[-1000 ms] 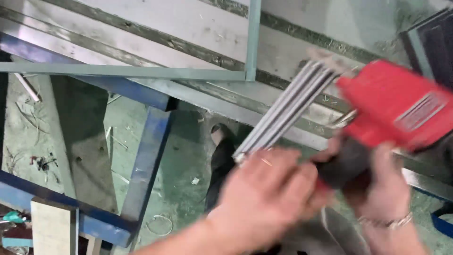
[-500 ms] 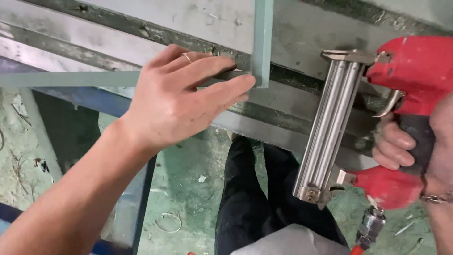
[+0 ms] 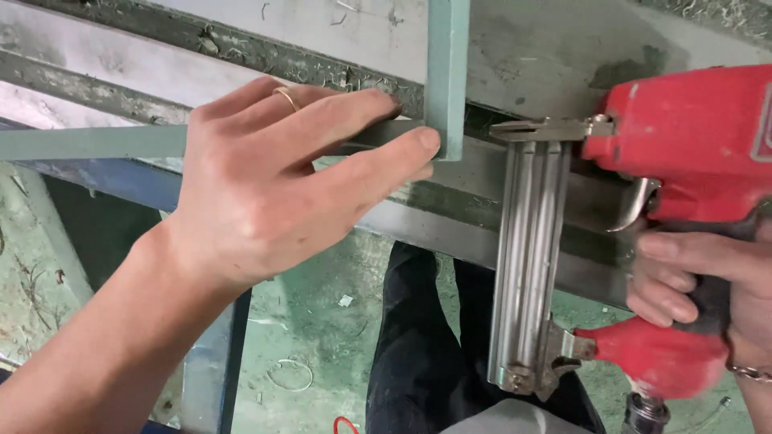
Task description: Assembling a rectangular frame from pre-cut panels using a pneumatic nail gun
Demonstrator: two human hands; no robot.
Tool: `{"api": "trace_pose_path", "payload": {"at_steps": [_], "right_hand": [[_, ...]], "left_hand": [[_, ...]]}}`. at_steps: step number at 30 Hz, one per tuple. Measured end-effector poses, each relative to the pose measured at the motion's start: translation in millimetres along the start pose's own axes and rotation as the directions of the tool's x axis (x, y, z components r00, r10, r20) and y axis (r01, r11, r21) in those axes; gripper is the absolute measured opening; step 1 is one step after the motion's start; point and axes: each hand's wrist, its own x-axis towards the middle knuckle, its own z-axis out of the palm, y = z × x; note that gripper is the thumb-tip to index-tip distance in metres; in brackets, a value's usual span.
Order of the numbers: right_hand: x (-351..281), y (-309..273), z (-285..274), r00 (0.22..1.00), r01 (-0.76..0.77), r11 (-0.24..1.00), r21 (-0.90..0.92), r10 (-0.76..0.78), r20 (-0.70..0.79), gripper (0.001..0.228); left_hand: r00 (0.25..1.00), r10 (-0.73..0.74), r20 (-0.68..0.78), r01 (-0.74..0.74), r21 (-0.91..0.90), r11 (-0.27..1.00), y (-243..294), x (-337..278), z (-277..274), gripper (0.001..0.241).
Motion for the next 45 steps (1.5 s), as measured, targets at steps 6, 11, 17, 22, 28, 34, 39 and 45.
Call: {"api": "trace_pose_path", "payload": {"at_steps": [6,11,17,22,28,34,39,45], "right_hand": [[-0.1,-3.1,10.9,0.995,-0.004,0.999,0.038,0.001,0.098,0.044],[-15.3,-33.0,76.8,0.954,0.275,0.96,-0.046,-0.278,-0.113,0.039],[-16.3,-33.4,78.6,0.972,0.198,0.98,-0.031,-0.2,-0.124,0.022],[-16.5,-41.6,86.3,0.971,0.183,0.982,-0.048,-0.189,-0.144,0.026],[5.8,-49.0,56.1,0.954,0.296,0.953,-0.063,-0.298,-0.037,0.031],[43.6,-78.7,20.9,0.984,0.149,0.974,-0.172,-0.164,-0.075,0.044],[54.6,-104.7,30.1,0.833,0.269,0.857,-0.44,-0.437,-0.341,0.027],[31.6,-108.0,27.6,0.676,-0.276,0.141,-0.951,-0.675,-0.296,0.075]], "left_hand": [[1.0,-0.01,-0.001,0.01,0.006,1.0,3.0,0.5,0.5,0.017],[1.0,0.009,-0.008,-0.008,0.033,0.999,2.3,-0.5,2.8,0.021],[1.0,0.025,-0.014,-0.025,0.038,0.999,2.5,-1.0,3.2,0.019],[0.999,0.044,-0.009,-0.043,0.049,0.998,1.5,-3.4,3.6,0.022],[0.999,0.039,-0.018,-0.038,0.049,0.998,0.8,-3.8,4.2,0.018],[0.997,0.06,-0.043,-0.058,0.043,0.997,-1.0,-5.1,8.9,0.02],[0.994,0.08,-0.078,-0.077,0.045,0.996,-1.3,-4.3,10.9,0.023],[0.99,0.083,-0.115,-0.068,0.133,0.989,1.1,-0.6,9.6,0.012]]}}
